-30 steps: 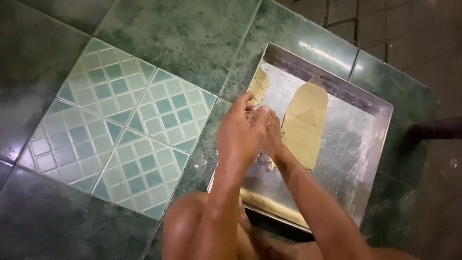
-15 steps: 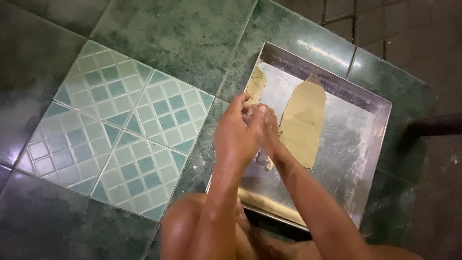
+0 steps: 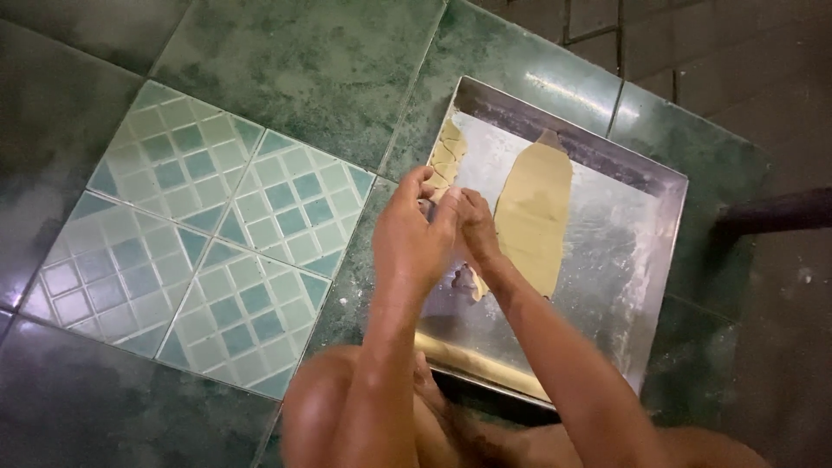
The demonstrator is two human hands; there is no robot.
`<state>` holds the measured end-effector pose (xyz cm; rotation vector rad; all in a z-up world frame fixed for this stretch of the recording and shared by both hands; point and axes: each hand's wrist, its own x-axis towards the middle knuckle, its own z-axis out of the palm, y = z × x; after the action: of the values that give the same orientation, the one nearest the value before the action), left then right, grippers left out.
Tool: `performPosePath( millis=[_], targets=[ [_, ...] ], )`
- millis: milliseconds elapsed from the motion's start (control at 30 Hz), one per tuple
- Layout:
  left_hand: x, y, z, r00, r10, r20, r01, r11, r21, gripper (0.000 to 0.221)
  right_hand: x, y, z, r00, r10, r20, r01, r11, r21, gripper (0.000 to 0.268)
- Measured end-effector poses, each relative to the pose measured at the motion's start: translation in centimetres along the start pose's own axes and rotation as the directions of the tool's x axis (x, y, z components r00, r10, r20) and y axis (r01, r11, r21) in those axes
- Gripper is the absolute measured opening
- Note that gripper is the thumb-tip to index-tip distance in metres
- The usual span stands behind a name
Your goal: Rolling out dough with a rolling pin and shaping it by hand on a metal tray.
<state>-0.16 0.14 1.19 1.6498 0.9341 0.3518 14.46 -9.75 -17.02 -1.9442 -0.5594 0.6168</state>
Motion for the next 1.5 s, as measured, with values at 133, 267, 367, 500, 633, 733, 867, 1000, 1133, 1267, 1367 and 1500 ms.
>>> performPosePath(
  millis=[133,267,367,500,633,733,867,1000,1133,1267,1367,1500],
  targets=[
    [0.4,-0.8,0.6,1.000,-0.009,0.015,0.009,1.000,0.025,0.055,-0.9,10.6,-1.9,0.810,-0.584,0.050,0.390,0.475,-0.789,0.030],
    [1.0,-2.2,2.7,0.995,-0.060,0.083,0.054,0.996,0.073,0.056,-9.5,7.0,-1.4,0.813,-0.582,-0.008,0.304,0.438,-0.846,0.011],
    [1.1,-3.2,4.4,0.990,-0.056,0.132,0.039,0.991,0.128,0.056,-12.8,6.6,-0.6,0.810,-0.584,0.053,0.360,0.423,-0.832,0.019],
    [0.7,-4.8,6.4,0.986,0.000,0.166,-0.034,0.978,0.203,0.057,-13.6,5.9,0.6,0.869,-0.494,-0.038,0.214,0.443,-0.870,0.022],
    [1.5,-9.5,10.2,0.966,0.007,0.258,-0.096,0.939,0.331,0.058,-13.6,7.4,1.9,0.818,-0.560,-0.132,0.133,0.408,-0.903,0.013],
    [2.4,-15.4,14.5,0.949,0.090,0.303,-0.201,0.911,0.361,0.053,-16.3,3.4,0.1,0.862,-0.505,0.039,0.290,0.429,-0.855,0.007],
    [1.5,-18.0,16.5,0.932,0.067,0.356,-0.246,0.838,0.487,0.046,-17.6,7.7,-2.1,0.843,-0.514,0.157,0.417,0.443,-0.794,0.013],
    [1.3,-20.8,18.2,0.859,0.170,0.483,-0.477,0.609,0.633,0.056,-20.0,9.7,-5.6,0.837,-0.523,0.158,0.452,0.501,-0.738,0.007],
    [-0.6,-18.2,17.0,0.802,0.251,0.542,-0.591,0.460,0.663,0.052,-18.0,22.2,-7.6,0.810,-0.585,0.037,0.354,0.438,-0.826,0.011],
    [-0.9,-17.8,16.6,0.775,0.307,0.552,-0.632,0.378,0.677,0.049,-19.9,15.7,-7.8,0.944,-0.327,-0.043,0.188,0.642,-0.743,0.017],
    [-0.1,-20.5,17.8,0.772,0.308,0.556,-0.634,0.301,0.713,0.038,-19.6,16.5,-8.2,0.969,-0.241,-0.057,0.150,0.755,-0.638,0.025],
    [-0.8,-25.2,20.3,0.757,0.155,0.635,-0.643,0.354,0.679,0.024,-19.9,15.7,-8.7,0.975,-0.187,-0.118,0.085,0.811,-0.579,0.028]
  ],
)
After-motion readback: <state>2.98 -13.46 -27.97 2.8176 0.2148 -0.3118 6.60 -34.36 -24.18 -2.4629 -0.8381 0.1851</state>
